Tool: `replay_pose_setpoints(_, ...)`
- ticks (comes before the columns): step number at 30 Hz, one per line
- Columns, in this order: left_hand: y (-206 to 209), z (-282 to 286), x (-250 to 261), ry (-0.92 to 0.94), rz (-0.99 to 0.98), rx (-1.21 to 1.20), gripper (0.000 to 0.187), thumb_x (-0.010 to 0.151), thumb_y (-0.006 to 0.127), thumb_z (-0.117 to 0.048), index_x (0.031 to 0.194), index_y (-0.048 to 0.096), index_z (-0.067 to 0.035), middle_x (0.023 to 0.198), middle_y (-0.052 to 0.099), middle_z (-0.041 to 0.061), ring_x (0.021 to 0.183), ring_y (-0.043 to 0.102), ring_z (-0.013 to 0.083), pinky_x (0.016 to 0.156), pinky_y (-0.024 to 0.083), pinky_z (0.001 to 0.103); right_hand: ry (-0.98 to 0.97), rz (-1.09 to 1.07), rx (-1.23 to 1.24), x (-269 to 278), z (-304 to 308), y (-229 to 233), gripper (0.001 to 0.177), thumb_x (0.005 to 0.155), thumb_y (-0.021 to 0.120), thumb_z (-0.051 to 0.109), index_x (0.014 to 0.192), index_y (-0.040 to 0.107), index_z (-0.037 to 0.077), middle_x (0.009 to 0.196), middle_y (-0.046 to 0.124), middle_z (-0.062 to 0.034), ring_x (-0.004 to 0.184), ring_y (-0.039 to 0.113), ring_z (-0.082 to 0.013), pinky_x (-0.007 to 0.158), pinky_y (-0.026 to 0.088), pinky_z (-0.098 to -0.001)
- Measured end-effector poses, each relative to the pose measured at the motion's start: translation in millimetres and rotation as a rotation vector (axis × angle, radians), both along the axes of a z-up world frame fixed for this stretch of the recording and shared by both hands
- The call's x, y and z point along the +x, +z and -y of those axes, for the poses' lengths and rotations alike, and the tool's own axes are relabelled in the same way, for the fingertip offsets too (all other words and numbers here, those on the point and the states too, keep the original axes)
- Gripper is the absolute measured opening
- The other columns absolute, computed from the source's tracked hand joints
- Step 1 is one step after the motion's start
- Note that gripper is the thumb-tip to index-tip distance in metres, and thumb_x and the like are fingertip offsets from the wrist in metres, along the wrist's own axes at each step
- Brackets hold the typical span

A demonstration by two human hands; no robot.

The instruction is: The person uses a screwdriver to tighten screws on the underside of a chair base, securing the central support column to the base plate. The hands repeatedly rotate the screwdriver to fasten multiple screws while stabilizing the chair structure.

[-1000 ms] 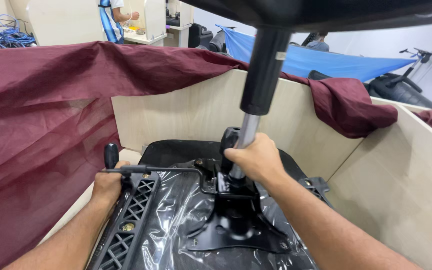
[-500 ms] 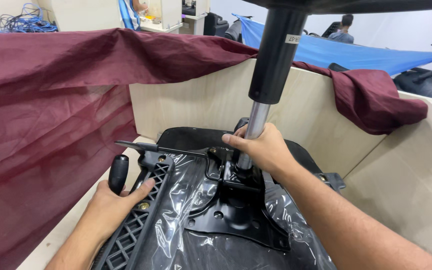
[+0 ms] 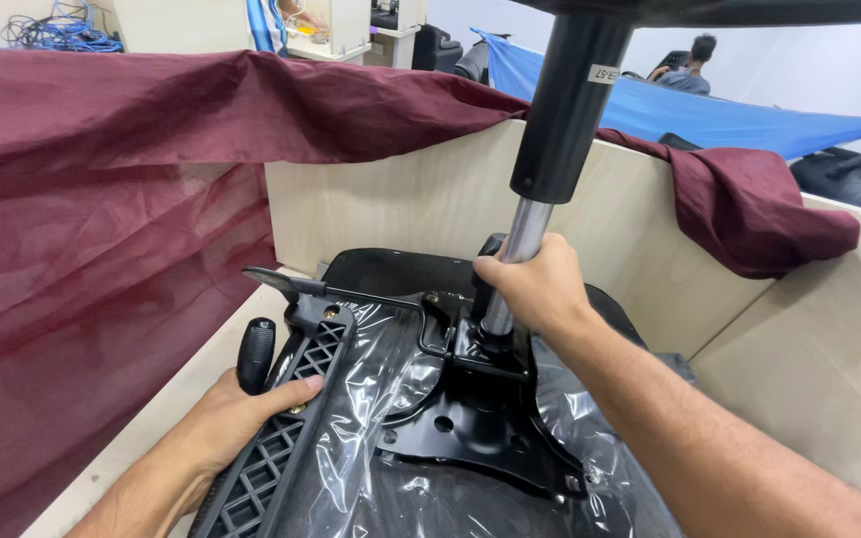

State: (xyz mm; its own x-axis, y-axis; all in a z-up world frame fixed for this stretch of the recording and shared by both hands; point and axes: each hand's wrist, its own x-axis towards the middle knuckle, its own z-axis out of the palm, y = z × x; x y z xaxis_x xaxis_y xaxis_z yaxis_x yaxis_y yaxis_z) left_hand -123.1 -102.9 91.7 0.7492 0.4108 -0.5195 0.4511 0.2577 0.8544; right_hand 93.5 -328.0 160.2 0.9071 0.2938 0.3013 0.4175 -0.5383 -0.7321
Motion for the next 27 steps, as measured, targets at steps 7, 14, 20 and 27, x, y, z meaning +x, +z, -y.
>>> replay_pose_setpoints(7, -27.7, -14.2, 5.0, -0.023, 0.124, 0.146, 0.043, 0.081, 0.082, -0.036, 0.104, 0.076, 0.000, 0.090, 0.078, 0.012, 0.077, 0.073, 0.0204, 0.070, 0.057, 0.035, 0.115, -0.048, -0.045, 13.1, -1.4, 14.4, 0.024, 0.075, 0.079, 0.021, 0.071, 0.069, 0.000, 0.064, 0.067, -0.0076, 0.061, 0.064, -0.0175, 0.060, 0.052, -0.0362)
replay_pose_setpoints(14, -42.9, -25.0, 11.1, -0.013, 0.129, 0.161, 0.043, 0.078, 0.083, -0.037, 0.099, 0.079, 0.001, 0.086, 0.079, 0.013, 0.074, 0.072, 0.0214, 0.069, 0.054, 0.035, 0.108, -0.006, -0.020, -0.2, 5.6, -1.9, 0.025, 0.075, 0.080, 0.023, 0.071, 0.069, 0.000, 0.063, 0.066, -0.0076, 0.060, 0.064, -0.0171, 0.060, 0.052, -0.0363)
replay_pose_setpoints(20, -42.3, -19.6, 9.1, 0.030, 0.112, 0.194, 0.045, 0.078, 0.085, -0.037, 0.095, 0.076, 0.003, 0.080, 0.078, 0.015, 0.070, 0.071, 0.0224, 0.066, 0.054, 0.035, 0.017, 0.004, -0.049, -23.4, 9.8, 0.8, 0.030, 0.077, 0.079, 0.030, 0.073, 0.071, 0.001, 0.060, 0.066, -0.0084, 0.058, 0.064, -0.0171, 0.059, 0.051, -0.0363)
replay_pose_setpoints(27, -44.6, -23.7, 11.2, 0.026, 0.098, 0.313, 0.048, 0.080, 0.081, -0.046, 0.098, 0.076, -0.002, 0.085, 0.082, 0.014, 0.078, 0.074, 0.0235, 0.074, 0.056, 0.038, 0.069, 0.001, -0.091, -19.0, 8.4, 6.4, 0.035, 0.077, 0.080, 0.034, 0.073, 0.071, 0.000, 0.063, 0.068, -0.0078, 0.060, 0.066, -0.0168, 0.060, 0.053, -0.0363)
